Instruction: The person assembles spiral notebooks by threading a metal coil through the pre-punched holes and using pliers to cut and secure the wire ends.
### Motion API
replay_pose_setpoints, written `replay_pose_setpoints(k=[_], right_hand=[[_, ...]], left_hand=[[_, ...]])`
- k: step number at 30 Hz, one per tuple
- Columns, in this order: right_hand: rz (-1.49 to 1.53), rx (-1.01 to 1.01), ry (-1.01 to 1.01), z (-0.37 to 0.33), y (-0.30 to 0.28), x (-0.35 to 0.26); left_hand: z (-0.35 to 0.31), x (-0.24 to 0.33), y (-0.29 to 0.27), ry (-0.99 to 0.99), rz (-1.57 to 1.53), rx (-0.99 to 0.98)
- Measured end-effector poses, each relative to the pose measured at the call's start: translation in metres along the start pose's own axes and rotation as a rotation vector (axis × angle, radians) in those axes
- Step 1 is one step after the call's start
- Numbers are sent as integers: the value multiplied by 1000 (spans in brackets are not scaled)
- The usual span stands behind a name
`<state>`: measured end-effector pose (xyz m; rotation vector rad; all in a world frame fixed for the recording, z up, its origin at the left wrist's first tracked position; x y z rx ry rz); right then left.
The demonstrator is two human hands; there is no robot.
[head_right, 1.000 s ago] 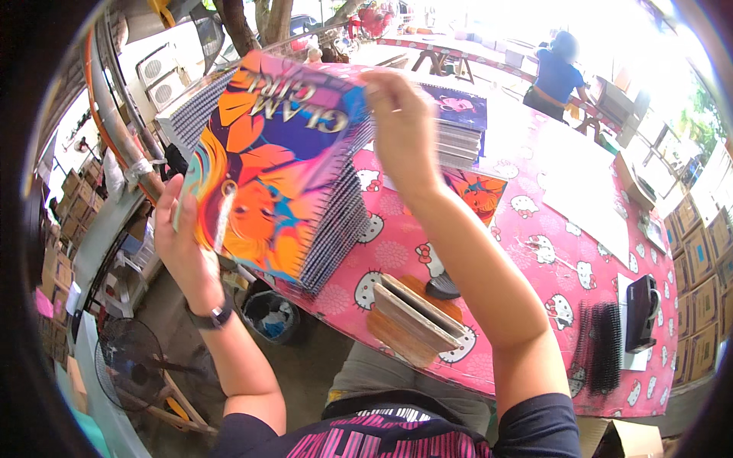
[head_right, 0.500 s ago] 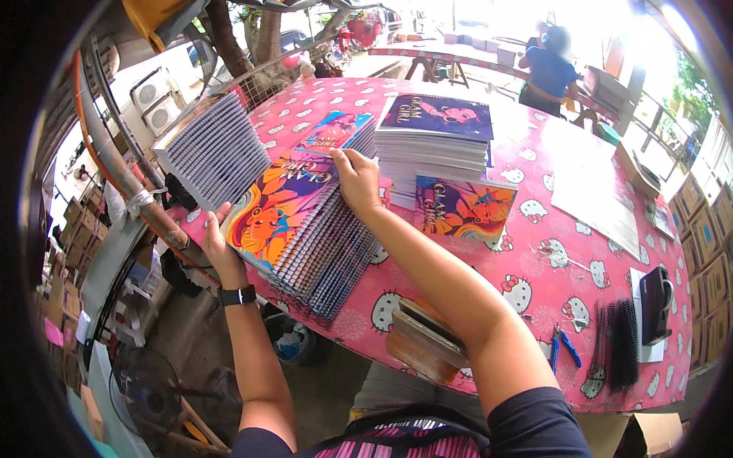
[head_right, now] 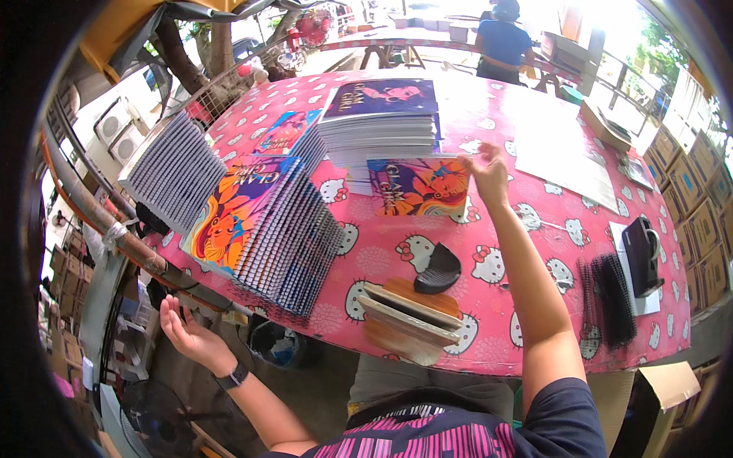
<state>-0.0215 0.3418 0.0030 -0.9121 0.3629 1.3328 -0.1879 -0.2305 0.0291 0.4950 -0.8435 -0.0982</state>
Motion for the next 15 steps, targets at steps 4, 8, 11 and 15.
replay_pose_setpoints(k=[4, 8, 11, 15], right_hand=[[369, -178, 127, -27, 23, 19], [282, -153, 97, -22, 19, 32], [-80, -33, 37, -19, -9, 38], [-26, -42, -165, -42, -66, -34]], left_hand=[[-32, 24, 14, 96, 85, -39], [-49, 55, 25, 200, 94, -101], [-60, 77, 41, 342, 136, -145], [-84, 94, 71, 529, 84, -283]])
Point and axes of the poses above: each hand's wrist, its own z-axis towards the middle knuckle, its own y-axis out of the palm, x = y × z, the point moved 4 cm from there along z, towards the middle knuckle, and after that the axes turned 6 degrees about -z, right-handed, at the moved point
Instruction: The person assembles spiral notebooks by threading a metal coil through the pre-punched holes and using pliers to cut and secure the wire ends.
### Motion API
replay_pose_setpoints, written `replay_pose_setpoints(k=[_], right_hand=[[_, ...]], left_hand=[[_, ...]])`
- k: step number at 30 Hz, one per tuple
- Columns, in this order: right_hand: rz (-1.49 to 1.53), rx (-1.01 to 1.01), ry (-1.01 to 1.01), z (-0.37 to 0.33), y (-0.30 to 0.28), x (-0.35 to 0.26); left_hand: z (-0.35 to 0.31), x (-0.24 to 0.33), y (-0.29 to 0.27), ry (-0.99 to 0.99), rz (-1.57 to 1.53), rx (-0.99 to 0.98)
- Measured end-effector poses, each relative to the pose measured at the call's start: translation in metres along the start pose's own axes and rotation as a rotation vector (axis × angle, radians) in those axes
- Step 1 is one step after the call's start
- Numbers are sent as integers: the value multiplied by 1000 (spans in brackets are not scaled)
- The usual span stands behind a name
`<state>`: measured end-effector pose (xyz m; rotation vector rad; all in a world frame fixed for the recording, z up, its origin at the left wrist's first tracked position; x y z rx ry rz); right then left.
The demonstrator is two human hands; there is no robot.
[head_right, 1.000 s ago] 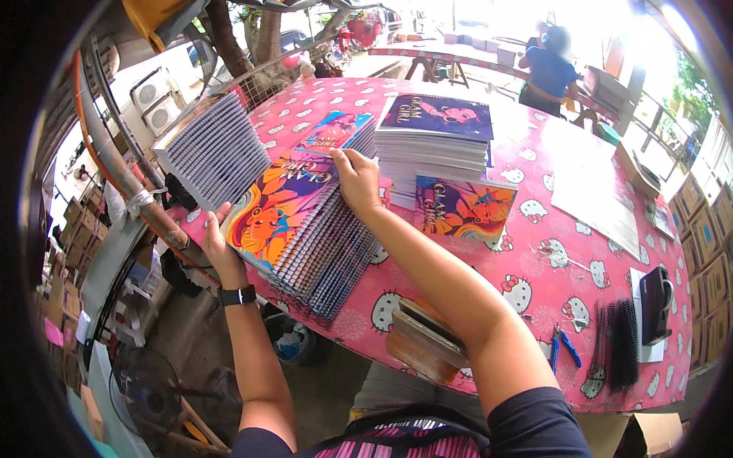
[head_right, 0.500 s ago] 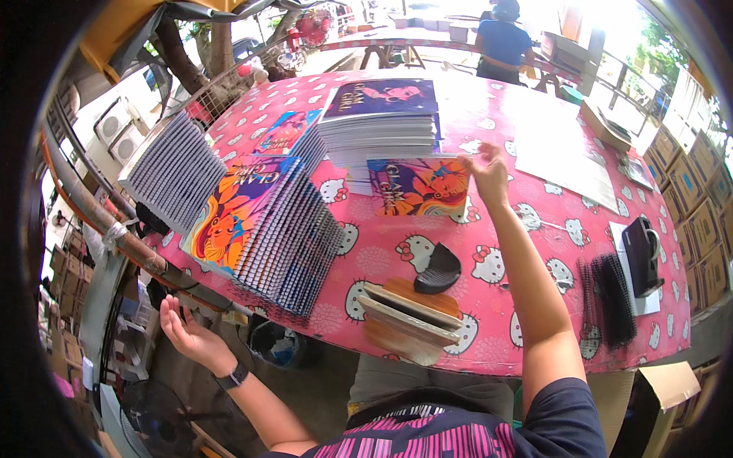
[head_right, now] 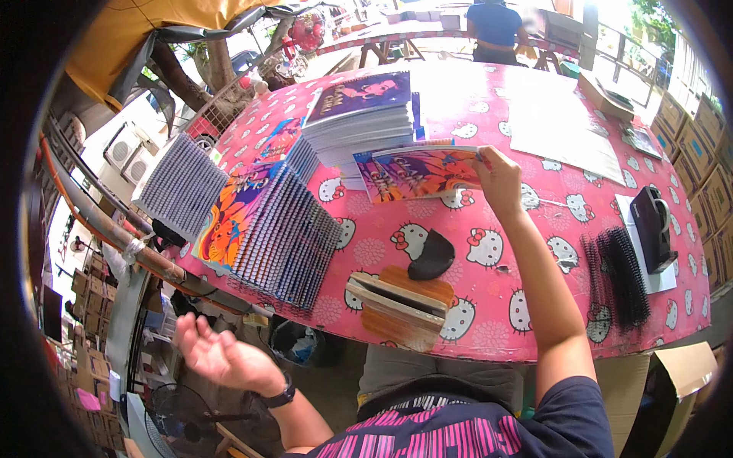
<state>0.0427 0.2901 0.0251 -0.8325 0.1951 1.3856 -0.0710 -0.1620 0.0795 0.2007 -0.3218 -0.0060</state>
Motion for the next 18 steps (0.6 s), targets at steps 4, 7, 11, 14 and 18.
replay_pose_setpoints(k=[4, 7, 11, 14, 18], right_hand=[[127, -47, -144, -29, -68, -93], [403, -98, -54, -60, -103, -141], [501, -247, 113, -95, -109, -127], [241, -477, 34, -127, -92, -111], [342, -468, 181, -159, -87, -103]], left_hand=[[-32, -13, 106, -423, -300, -369], [-52, -27, 144, -784, -639, -472], [-56, -28, 136, -967, -948, -473], [-63, -39, 127, -998, -914, -501], [-56, -38, 125, -904, -984, -598]])
Point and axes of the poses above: each hand's wrist, its own z-axis towards the middle knuckle, its own y-axis out of the palm, x = y × z, the point moved 4 cm from there along z, towards the middle knuckle, and after that the axes turned 6 degrees about -z, right-handed, at the moved point
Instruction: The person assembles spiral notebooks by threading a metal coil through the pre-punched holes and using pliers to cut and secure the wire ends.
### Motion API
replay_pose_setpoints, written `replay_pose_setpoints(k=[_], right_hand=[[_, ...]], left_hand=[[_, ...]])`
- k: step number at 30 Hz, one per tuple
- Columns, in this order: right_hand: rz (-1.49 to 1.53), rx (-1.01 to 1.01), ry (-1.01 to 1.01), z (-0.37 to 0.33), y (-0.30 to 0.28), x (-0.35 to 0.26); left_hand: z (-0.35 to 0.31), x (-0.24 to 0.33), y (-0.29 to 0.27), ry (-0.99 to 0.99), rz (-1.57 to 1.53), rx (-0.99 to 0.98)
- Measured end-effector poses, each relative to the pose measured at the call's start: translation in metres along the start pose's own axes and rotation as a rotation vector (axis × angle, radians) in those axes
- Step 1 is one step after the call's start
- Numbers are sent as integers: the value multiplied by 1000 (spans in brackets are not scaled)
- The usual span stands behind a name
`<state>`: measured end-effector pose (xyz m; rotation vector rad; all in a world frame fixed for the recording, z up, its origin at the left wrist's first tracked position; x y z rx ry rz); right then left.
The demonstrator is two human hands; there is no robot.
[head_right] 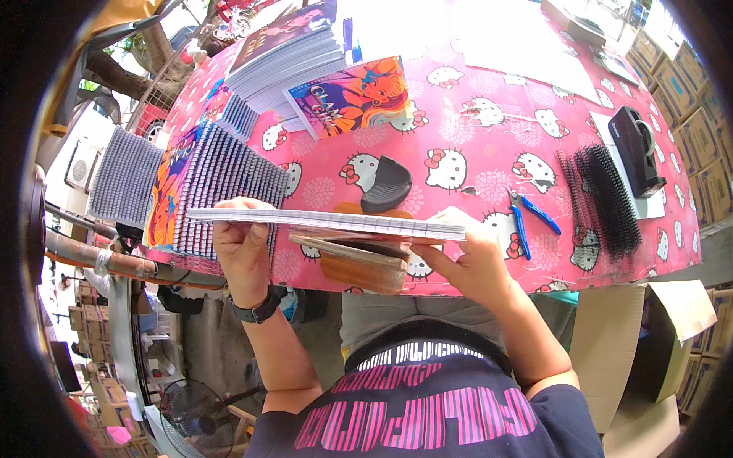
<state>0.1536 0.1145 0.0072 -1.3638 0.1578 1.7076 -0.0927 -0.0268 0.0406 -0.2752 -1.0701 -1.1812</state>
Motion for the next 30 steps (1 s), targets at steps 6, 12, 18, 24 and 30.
replay_pose_setpoints(k=[6, 12, 18, 24, 30], right_hand=[[-60, 34, -207, 1, 1, -7], [-63, -38, -189, 0, 7, -9], [-149, -99, -140, -1, 10, 15], [-602, 394, 301, 1, -112, 98], [-1065, 420, 606, -41, -186, 178]], left_hand=[[4, 2, 1, -20, 73, -51], [-3, 3, -7, -24, 46, -126], [0, -11, -10, -96, 227, 59], [-33, -44, -55, -258, 61, 62], [-25, -49, -52, -296, 204, 218]])
Point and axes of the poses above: each hand's wrist, its own z-axis towards the middle knuckle, its own y-axis out of the palm, x = y × z, the point moved 4 cm from there along z, towards the middle knuckle, and after that the axes turned 6 degrees about -z, right-handed, at the moved point
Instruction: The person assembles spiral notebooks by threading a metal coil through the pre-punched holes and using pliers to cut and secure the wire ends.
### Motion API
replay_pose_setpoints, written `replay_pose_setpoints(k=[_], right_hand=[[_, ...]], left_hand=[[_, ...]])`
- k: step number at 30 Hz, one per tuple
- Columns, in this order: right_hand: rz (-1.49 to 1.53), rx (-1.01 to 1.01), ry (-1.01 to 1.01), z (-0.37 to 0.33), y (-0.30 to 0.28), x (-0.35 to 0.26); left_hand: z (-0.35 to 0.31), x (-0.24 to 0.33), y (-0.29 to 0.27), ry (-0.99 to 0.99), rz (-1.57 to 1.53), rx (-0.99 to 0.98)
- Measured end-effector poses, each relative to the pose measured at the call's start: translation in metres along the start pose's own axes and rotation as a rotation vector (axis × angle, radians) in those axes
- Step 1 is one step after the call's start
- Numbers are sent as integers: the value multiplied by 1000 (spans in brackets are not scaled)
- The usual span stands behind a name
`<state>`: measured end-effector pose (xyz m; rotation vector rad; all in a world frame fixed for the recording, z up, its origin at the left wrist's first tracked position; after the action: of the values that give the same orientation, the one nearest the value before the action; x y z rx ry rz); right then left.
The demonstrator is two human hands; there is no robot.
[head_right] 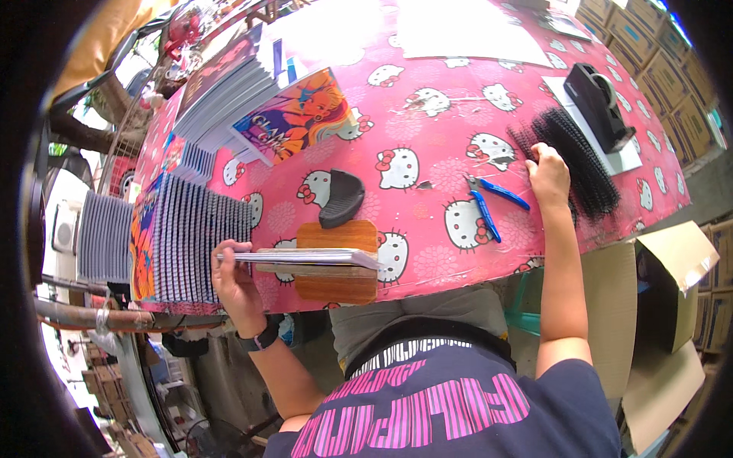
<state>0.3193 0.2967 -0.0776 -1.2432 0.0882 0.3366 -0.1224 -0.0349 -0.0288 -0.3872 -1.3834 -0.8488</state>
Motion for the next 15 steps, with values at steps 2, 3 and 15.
replay_pose_setpoints(k=[2, 3, 15], right_hand=[[63, 12, -3, 2, -1, -3], [67, 30, 6, 4, -4, -2], [628, -72, -372, -45, -111, -139]], left_hand=[[-6, 5, 6, 61, -66, 69], [-7, 7, 10, 88, -97, 135], [-62, 31, 153, 539, 1120, -268]])
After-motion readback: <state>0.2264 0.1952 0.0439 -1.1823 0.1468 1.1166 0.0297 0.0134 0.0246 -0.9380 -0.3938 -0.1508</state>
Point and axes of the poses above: each hand's wrist, its own z-axis towards the middle knuckle, its own y-axis out of the palm, x = y × z, the point moved 4 cm from there along z, towards the middle knuckle, and after that the axes turned 6 degrees about -z, right-handed, at the moved point
